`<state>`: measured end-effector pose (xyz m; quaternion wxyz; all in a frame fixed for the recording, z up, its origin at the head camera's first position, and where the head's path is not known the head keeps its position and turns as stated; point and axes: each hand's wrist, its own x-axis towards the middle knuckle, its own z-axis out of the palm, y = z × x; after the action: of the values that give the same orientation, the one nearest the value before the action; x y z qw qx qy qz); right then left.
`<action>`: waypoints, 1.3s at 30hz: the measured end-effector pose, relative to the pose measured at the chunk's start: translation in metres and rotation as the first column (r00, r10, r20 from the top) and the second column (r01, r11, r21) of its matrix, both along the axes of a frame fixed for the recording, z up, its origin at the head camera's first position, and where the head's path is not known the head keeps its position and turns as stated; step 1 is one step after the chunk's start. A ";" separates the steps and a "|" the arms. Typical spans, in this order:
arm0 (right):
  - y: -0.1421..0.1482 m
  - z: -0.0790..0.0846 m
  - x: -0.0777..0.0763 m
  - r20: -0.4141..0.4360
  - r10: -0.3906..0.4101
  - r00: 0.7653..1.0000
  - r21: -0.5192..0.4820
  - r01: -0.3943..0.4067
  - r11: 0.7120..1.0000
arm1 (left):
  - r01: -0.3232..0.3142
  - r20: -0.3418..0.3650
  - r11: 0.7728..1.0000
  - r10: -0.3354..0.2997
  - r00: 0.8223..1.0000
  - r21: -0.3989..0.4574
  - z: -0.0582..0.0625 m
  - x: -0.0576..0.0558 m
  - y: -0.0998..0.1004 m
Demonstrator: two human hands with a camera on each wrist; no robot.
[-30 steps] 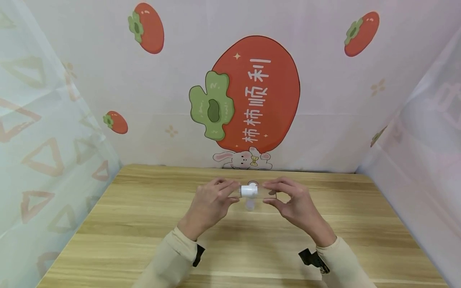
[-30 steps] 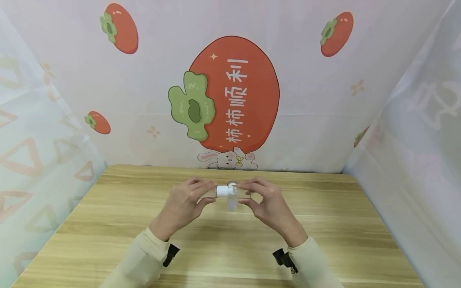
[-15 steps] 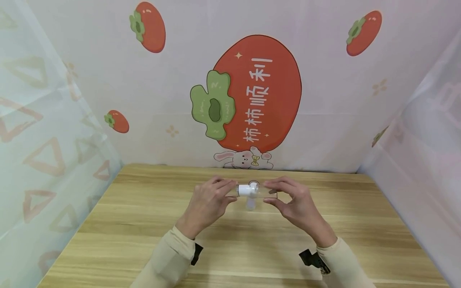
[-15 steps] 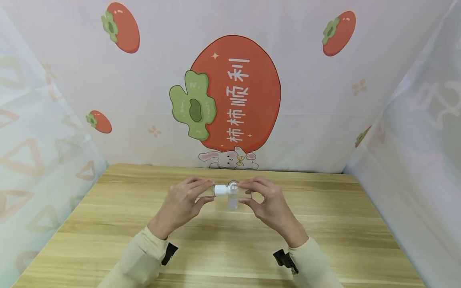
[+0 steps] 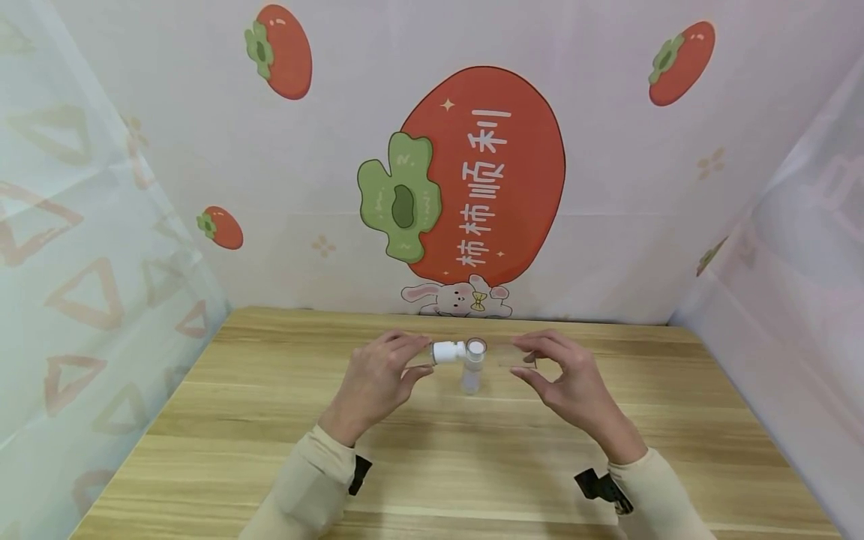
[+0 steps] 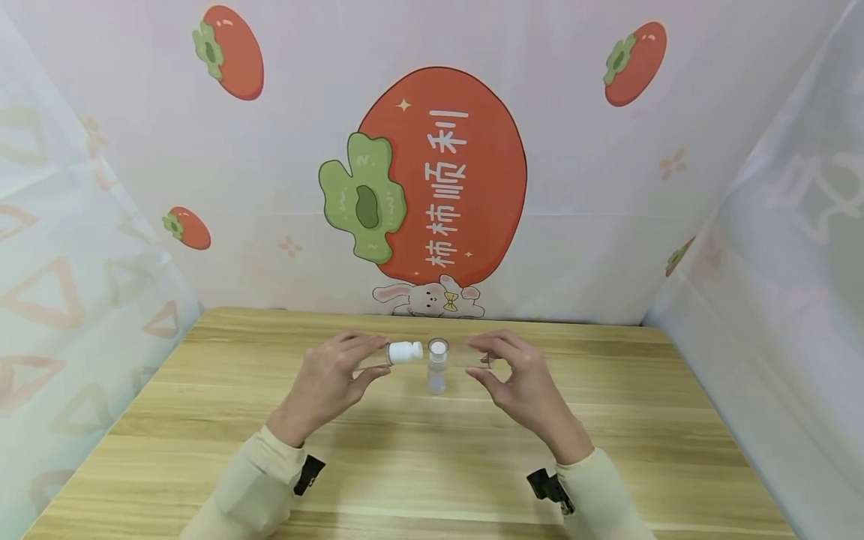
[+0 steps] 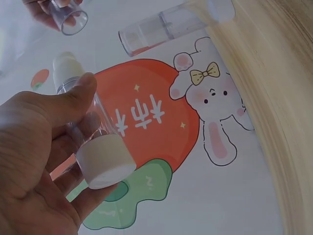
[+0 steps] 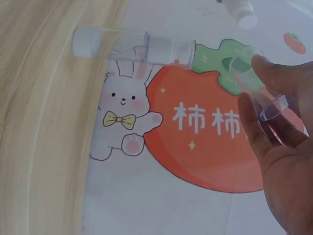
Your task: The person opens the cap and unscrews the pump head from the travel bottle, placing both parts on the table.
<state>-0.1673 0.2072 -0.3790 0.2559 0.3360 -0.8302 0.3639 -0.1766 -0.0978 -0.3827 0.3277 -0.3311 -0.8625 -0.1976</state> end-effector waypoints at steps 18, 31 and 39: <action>0.008 -0.029 -0.014 0.052 -0.077 0.996 0.048 0.074 0.996 | -0.002 0.056 0.997 -0.002 0.998 0.072 -0.005 0.000 -0.003; 0.005 -0.047 -0.023 0.305 -0.147 0.941 0.171 0.098 0.980 | 0.031 0.083 0.990 -0.043 0.996 0.134 -0.010 0.001 -0.001; 0.005 -0.056 -0.030 0.362 -0.159 0.919 0.226 0.078 0.971 | 0.044 0.107 0.991 -0.058 0.993 0.126 -0.013 0.004 0.001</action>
<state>-0.1968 0.2124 -0.4345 0.0766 0.2334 -0.9161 0.3170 -0.1725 -0.0966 -0.3957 0.2942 -0.3209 -0.8567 -0.2767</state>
